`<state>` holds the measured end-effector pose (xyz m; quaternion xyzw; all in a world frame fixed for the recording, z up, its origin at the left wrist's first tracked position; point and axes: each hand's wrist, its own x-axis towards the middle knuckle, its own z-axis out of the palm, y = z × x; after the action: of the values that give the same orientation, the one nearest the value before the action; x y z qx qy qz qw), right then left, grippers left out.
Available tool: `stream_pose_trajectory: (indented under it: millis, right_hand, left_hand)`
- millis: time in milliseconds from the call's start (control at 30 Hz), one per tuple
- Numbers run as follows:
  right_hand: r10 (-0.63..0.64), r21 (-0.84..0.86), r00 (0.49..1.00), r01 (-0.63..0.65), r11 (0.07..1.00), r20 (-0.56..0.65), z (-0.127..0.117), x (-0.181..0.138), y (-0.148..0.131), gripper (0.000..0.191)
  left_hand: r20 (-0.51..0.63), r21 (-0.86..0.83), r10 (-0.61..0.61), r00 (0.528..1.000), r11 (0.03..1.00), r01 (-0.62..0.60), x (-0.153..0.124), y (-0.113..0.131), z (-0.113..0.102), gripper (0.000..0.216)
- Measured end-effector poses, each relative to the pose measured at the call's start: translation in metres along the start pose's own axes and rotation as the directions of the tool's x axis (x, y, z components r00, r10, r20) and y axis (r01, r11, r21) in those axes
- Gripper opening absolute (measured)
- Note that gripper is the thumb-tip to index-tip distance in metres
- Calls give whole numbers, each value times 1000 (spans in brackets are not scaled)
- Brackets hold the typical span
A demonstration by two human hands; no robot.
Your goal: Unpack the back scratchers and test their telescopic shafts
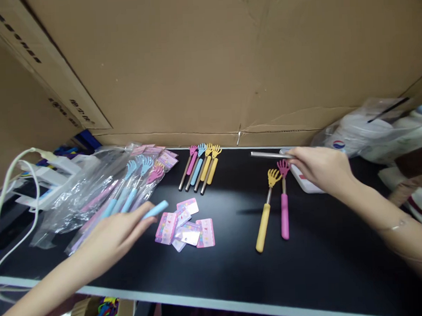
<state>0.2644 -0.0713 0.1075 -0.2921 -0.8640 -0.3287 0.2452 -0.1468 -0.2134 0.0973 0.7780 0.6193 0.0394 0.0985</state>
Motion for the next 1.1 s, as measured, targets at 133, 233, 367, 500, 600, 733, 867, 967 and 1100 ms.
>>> stream_pose_trajectory:
  millis: [133, 233, 367, 500, 600, 733, 867, 967, 1100]
  right_hand:
    - [-181, 95, 970, 168, 981, 162, 23, 20, -13, 25]
    - [-326, 177, 922, 292, 940, 210, 55, 36, -40, 19]
    - [-373, 216, 894, 324, 921, 250, 91, 46, -58, 14]
    - [-301, 195, 918, 256, 947, 258, 105, 52, -61, 16]
    - [-274, 238, 927, 214, 947, 257, 107, 57, -63, 18]
    - [-187, 340, 938, 80, 937, 293, 104, 60, -65, 18]
    - [-2, 681, 937, -253, 687, 350, 90, 58, -66, 15]
    - [45, 868, 902, -426, 254, 429, 81, 56, -68, 24]
    - [123, 861, 859, -506, 48, 497, 80, 53, -59, 27]
  left_hand:
    - [-42, -33, -74, 996, 997, 72, 18, -1, -5, 40]
    - [-39, 8, -39, 998, 999, 39, 42, 17, -5, 35]
    - [-20, 51, 32, 999, 998, -31, 67, 34, -3, 28]
    - [-25, 137, 104, 994, 986, -99, 86, 43, -1, 26]
    - [-43, 103, 172, 984, 981, -167, 103, 49, 2, 25]
    - [-96, 33, 224, 970, 974, -222, 129, 59, 9, 26]
    - [-126, -40, 212, 969, 975, -219, 148, 70, 16, 33]
    - [-145, -43, 218, 965, 973, -227, 157, 78, 21, 41]
    - [-179, 12, 354, 918, 934, -358, 165, 82, 27, 44]
